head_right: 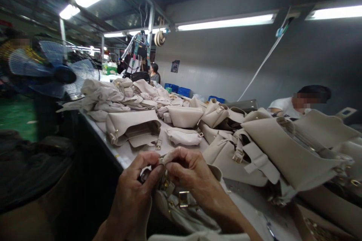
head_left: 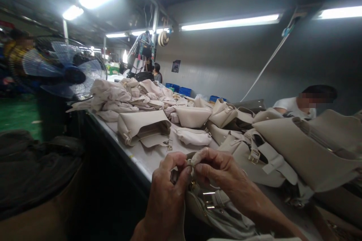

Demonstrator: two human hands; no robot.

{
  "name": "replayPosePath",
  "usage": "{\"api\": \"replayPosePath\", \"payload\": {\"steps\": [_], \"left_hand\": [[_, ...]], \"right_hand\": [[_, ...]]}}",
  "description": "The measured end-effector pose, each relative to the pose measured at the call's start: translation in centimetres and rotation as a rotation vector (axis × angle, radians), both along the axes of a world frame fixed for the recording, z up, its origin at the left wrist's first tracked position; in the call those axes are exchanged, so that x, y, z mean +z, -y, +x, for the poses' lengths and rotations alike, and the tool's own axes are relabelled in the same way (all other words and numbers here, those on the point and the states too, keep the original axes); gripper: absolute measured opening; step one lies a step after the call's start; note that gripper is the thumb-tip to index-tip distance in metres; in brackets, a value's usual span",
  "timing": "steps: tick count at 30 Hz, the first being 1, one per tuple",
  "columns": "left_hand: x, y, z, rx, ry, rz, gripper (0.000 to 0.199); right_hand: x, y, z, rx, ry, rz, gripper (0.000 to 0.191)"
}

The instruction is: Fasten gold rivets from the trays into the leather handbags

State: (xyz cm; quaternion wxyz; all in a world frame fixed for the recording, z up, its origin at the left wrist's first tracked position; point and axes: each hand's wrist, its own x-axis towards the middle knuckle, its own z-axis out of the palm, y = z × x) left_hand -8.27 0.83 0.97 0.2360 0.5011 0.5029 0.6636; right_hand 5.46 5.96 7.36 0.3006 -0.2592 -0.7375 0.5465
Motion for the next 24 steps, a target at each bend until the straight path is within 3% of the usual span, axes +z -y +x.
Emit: {"api": "replayPosePath", "payload": {"steps": [11,24], "left_hand": [[0.0,-0.2,0.0,-0.009,-0.001,-0.016,0.017],[-0.6,-0.7,-0.1,0.027,-0.198,0.099,0.016]], "right_hand": [[-0.6,0.3,-0.6,-0.105,-0.019,-0.015,0.022],[-1.6,0.5,-1.2,-0.237,0.063,0.036,0.021]]}}
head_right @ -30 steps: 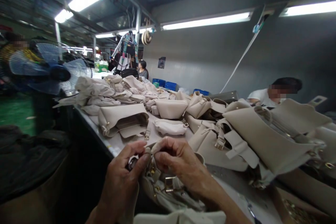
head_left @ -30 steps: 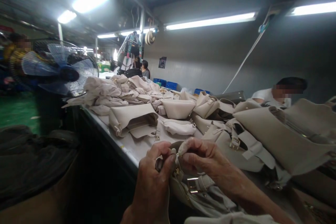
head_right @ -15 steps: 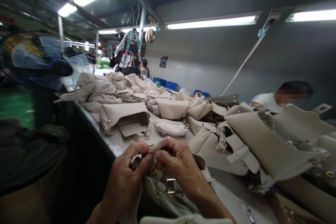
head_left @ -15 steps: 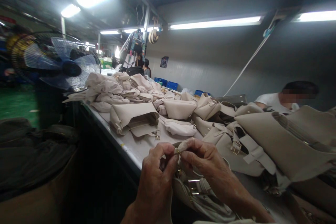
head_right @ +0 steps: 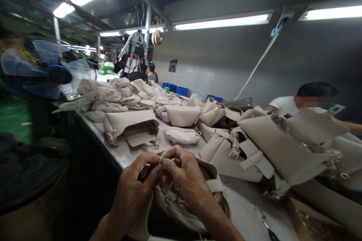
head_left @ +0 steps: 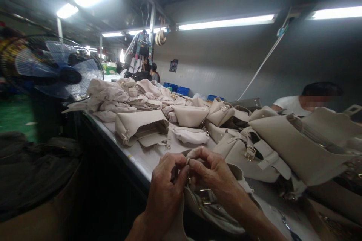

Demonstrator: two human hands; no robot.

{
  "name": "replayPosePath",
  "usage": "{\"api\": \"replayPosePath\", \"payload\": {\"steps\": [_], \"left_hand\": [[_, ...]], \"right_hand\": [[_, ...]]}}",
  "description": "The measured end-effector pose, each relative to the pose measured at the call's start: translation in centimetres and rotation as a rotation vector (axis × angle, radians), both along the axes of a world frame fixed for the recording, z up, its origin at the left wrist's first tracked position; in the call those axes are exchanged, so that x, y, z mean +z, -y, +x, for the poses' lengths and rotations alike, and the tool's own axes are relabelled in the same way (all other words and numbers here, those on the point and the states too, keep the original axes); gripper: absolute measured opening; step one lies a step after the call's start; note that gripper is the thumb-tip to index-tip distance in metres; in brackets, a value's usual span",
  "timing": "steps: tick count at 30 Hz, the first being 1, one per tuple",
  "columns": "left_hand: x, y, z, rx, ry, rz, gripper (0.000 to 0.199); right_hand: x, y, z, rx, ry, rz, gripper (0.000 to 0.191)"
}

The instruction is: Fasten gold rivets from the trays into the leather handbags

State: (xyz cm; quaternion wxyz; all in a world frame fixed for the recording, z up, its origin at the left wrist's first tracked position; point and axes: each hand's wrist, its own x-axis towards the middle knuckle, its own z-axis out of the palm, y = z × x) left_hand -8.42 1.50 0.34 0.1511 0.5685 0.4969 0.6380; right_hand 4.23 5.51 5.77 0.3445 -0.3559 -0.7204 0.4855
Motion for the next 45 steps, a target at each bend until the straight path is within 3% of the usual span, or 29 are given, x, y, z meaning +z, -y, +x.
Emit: {"api": "replayPosePath", "payload": {"steps": [6,9,13,17,20,25,30,34,38,45], "left_hand": [[-0.3,0.9,-1.0,0.107,-0.228,0.151,0.002],[-1.1,2.7,-1.8,0.200,-0.374,0.165,0.018],[-3.5,5.9,-2.3,0.247,-0.480,0.040,0.056],[-5.9,7.4,-1.3,0.207,-0.345,-0.048,0.055],[-6.2,6.7,-0.8,0.180,-0.265,-0.055,0.045],[-4.7,4.3,-1.6,0.148,-0.194,-0.041,0.025],[-2.9,2.3,-2.2,0.080,-0.257,-0.044,0.028],[-2.1,0.9,-2.1,-0.047,-0.418,0.078,0.029],[-2.2,-0.3,-2.0,-0.086,-0.507,0.144,0.034],[-2.9,-2.3,-1.8,0.020,-0.330,0.133,0.023]], "right_hand": [[-1.4,1.0,-0.7,0.083,-0.206,-0.117,0.032],[-2.0,0.7,-1.0,0.028,-0.266,-0.112,0.030],[-2.5,0.0,-1.5,-0.048,-0.298,-0.126,0.029],[-3.1,-0.4,-2.1,-0.090,-0.298,-0.070,0.028],[-3.5,0.5,-2.0,-0.144,-0.216,0.063,0.023],[-3.7,3.0,-0.9,-0.199,-0.030,0.461,0.009],[-4.2,3.2,-0.1,-0.140,0.186,0.699,0.009],[-4.8,2.5,0.5,-0.161,0.227,0.680,0.011],[-5.3,2.0,1.3,-0.176,0.165,0.552,0.008],[-4.4,0.5,1.7,-0.155,-0.015,0.320,0.003]]}}
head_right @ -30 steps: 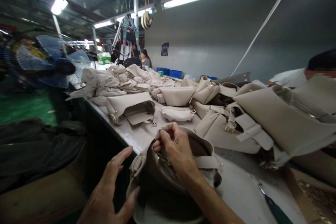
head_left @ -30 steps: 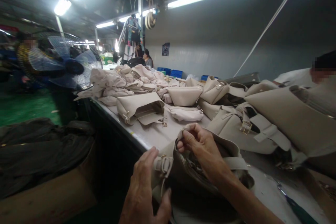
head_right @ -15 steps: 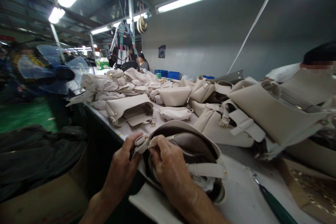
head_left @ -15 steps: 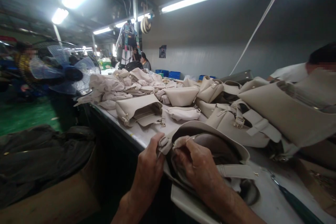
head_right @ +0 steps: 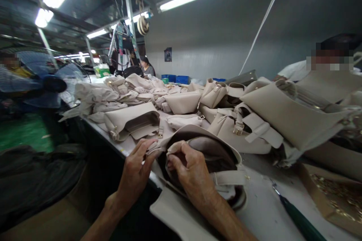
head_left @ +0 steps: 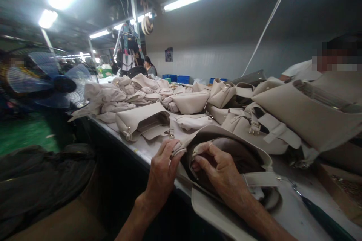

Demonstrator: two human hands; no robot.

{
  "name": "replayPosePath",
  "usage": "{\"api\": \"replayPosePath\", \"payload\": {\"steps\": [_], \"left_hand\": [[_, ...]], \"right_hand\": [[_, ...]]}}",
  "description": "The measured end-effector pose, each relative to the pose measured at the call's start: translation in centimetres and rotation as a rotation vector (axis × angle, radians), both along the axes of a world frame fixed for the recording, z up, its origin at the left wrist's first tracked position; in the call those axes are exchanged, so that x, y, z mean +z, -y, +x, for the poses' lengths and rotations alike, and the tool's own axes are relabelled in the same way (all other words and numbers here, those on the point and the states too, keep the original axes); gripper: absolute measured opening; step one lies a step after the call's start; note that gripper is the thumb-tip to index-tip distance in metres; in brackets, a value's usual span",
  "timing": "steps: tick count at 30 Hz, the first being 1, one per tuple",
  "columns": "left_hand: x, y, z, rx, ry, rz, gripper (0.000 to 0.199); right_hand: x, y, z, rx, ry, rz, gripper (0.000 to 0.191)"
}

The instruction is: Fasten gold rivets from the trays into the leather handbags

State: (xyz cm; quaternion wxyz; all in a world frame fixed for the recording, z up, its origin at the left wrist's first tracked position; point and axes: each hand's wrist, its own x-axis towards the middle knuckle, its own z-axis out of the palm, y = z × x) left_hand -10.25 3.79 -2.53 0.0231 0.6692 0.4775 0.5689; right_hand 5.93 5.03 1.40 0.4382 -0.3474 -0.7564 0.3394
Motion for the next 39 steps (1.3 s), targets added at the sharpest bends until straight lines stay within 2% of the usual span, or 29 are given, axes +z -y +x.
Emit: {"api": "replayPosePath", "payload": {"steps": [5,8,12,17,23,39], "left_hand": [[0.0,-0.2,0.9,0.051,0.223,-0.149,0.024],[-0.1,0.1,1.5,0.054,0.327,-0.273,0.028],[-0.3,0.3,2.1,0.028,0.418,-0.373,0.033],[-0.7,0.1,2.6,-0.080,0.582,-0.435,0.034],[-1.2,0.3,3.0,-0.202,0.661,-0.454,0.034],[-0.8,1.0,4.2,-0.247,0.643,-0.500,0.033]], "right_hand": [[-0.9,-0.7,-0.2,0.054,-0.009,0.014,0.007],[-1.9,-1.0,-0.2,0.029,0.004,0.062,0.007],[-2.9,-1.0,-0.2,-0.013,-0.012,0.167,0.009],[-3.6,-1.1,-0.1,-0.019,-0.012,0.270,0.012],[-3.6,-1.6,0.0,0.007,-0.041,0.234,0.014],[-3.2,-1.1,1.4,0.031,-0.038,0.256,0.013]]}}
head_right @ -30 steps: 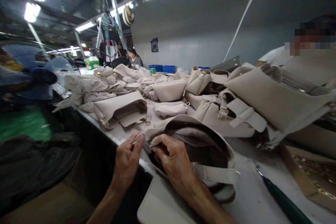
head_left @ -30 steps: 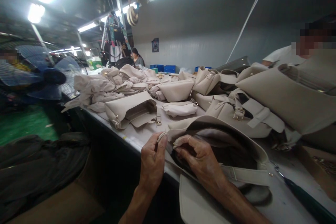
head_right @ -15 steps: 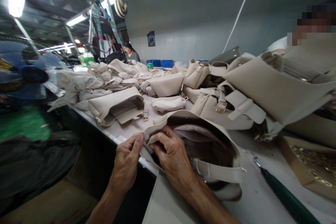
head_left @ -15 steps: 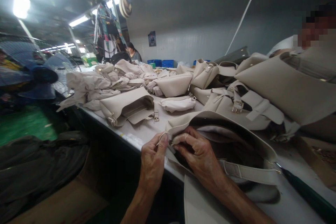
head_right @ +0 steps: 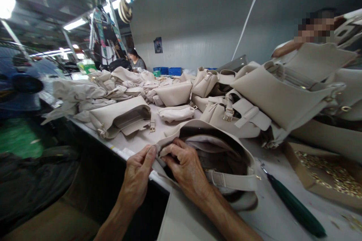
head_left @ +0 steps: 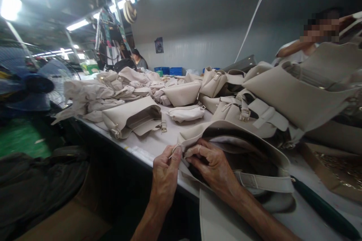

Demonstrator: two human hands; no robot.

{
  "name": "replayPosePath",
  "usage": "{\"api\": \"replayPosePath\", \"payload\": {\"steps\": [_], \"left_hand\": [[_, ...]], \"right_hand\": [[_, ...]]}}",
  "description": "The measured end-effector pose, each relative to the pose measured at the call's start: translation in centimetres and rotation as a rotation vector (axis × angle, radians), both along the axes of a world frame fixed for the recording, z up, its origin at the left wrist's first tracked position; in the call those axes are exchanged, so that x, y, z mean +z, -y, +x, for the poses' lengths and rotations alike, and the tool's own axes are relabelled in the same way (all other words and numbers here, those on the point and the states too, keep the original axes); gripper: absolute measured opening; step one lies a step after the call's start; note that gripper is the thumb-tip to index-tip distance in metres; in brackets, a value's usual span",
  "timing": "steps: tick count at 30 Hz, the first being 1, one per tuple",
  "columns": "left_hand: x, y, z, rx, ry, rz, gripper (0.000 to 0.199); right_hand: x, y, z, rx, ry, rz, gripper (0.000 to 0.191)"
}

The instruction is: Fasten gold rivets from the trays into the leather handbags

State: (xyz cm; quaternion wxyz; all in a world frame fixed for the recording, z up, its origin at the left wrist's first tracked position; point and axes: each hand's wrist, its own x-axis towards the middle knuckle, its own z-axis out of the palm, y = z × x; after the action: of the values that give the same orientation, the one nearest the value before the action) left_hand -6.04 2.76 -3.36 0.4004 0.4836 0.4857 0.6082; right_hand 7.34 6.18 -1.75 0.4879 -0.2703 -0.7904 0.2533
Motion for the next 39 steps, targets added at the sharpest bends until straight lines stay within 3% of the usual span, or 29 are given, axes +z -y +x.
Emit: {"api": "replayPosePath", "payload": {"steps": [8,13,27,39], "left_hand": [[0.2,0.2,0.3,-0.001,-0.021,-0.001,0.036],[0.3,0.4,0.4,-0.009,-0.030,0.015,0.034],[-0.2,0.0,0.5,-0.060,-0.017,0.041,0.035],[-0.5,-0.8,0.7,-0.046,-0.017,-0.012,0.036]], "right_hand": [[0.6,0.6,-0.2,-0.093,0.026,-0.056,0.013],[1.4,1.2,-0.4,-0.196,0.047,-0.067,0.022],[1.7,0.5,0.7,-0.232,0.126,-0.226,0.026],[1.1,-0.8,0.6,-0.315,0.196,-0.149,0.032]]}}
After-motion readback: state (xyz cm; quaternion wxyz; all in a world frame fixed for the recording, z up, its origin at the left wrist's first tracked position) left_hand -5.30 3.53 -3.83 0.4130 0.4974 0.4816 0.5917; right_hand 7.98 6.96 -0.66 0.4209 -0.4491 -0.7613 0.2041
